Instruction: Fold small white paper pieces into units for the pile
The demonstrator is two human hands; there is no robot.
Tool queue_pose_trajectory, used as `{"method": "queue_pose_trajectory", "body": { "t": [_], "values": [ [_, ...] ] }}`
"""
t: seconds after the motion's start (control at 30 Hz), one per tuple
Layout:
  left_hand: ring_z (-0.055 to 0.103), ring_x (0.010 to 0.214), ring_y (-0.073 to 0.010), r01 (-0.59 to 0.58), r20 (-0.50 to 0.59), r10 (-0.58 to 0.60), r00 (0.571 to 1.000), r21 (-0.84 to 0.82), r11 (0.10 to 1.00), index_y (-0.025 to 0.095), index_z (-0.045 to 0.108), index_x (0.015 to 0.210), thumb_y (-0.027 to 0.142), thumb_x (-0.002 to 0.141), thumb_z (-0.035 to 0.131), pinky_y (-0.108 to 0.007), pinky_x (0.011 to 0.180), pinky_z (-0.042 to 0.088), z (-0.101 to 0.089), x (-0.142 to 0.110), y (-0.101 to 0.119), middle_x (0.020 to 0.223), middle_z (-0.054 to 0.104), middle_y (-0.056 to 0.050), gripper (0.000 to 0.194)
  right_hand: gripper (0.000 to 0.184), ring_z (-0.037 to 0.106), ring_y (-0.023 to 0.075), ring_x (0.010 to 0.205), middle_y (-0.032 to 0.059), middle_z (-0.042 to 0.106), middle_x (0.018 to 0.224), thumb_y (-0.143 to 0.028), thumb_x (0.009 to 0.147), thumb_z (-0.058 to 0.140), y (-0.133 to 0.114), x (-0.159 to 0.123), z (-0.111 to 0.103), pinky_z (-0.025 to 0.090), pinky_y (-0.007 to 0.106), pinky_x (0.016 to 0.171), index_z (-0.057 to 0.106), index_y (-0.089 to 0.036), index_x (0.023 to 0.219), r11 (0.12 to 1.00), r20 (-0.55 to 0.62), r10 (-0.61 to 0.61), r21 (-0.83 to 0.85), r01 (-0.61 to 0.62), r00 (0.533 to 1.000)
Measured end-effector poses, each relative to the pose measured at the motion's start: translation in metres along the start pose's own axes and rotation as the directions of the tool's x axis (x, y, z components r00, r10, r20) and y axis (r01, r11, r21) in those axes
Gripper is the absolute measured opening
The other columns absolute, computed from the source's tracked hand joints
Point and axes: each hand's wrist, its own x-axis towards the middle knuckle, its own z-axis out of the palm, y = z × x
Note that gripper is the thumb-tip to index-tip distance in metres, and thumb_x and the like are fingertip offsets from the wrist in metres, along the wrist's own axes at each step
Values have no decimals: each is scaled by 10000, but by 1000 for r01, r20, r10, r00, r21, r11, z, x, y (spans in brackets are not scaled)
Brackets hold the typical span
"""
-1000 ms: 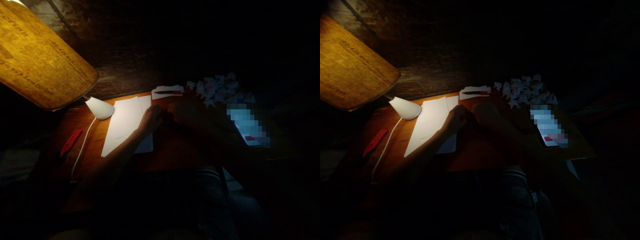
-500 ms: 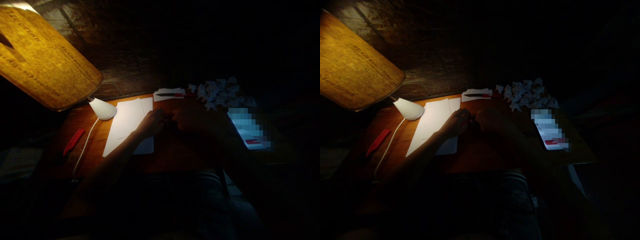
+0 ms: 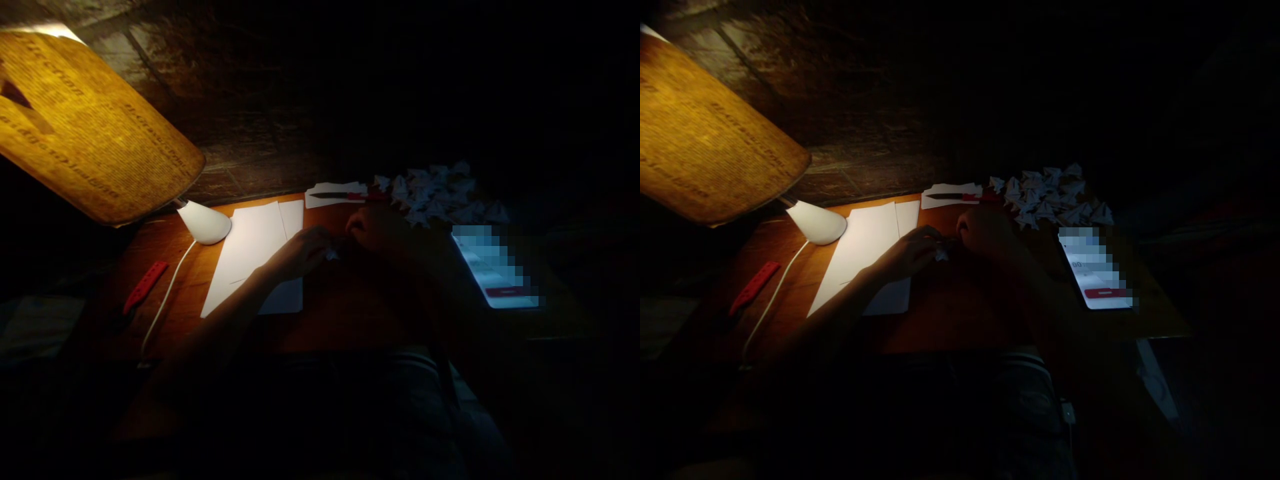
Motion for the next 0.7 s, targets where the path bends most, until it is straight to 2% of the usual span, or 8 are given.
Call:
{"method": "queue_pose_trajectory", "body": {
  "t": [0.13, 0.27, 0.43, 0.53, 0.7],
  "values": [
    [641, 1167, -274, 17, -26, -16, 1000, 33, 999, 208, 735, 1106, 241, 1007, 608, -489, 1033, 545, 5, 0, -7, 1241, 698, -123, 164, 217, 698, 228, 973, 86, 801, 1103, -289, 957, 647, -2, 4, 11, 493, 321, 824, 825, -203, 1045, 993, -15, -35, 110, 37, 999],
    [624, 1158, -280, 14, -27, -13, 1000, 60, 998, 222, 736, 1119, 235, 982, 640, -502, 1033, 521, 10, 0, -15, 1231, 695, -109, 168, 201, 692, 219, 1002, 82, 787, 1140, -263, 941, 666, -2, 8, 24, 492, 311, 857, 814, -208, 1065, 990, 0, -51, 135, 50, 999],
    [616, 1124, -276, 68, -106, -57, 993, 111, 992, 228, 772, 1057, 286, 939, 719, -474, 986, 525, 13, -1, -17, 1202, 667, -103, 142, 166, 694, 204, 997, 62, 788, 1138, -236, 939, 683, -2, 10, 30, 481, 295, 838, 816, -230, 1038, 983, -4, -20, 183, 20, 1000],
    [653, 1059, -257, 77, -78, -68, 995, 117, 990, 214, 771, 1032, 290, 953, 692, -448, 950, 530, 0, -1, -7, 1127, 695, -93, 135, 133, 697, 197, 970, 45, 791, 1103, -254, 921, 721, -2, 10, 32, 467, 289, 799, 810, -244, 1019, 977, -17, 4, 213, 0, 1000],
    [696, 904, -190, 31, 19, -34, 999, 116, 993, 200, 724, 949, 299, 1023, 598, -365, 873, 522, -50, -16, 27, 982, 758, -48, 177, 129, 699, 188, 929, 39, 796, 1050, -271, 884, 780, -2, 9, 31, 451, 279, 755, 791, -219, 1002, 962, -26, -3, 272, 10, 1000]
  ]
}}
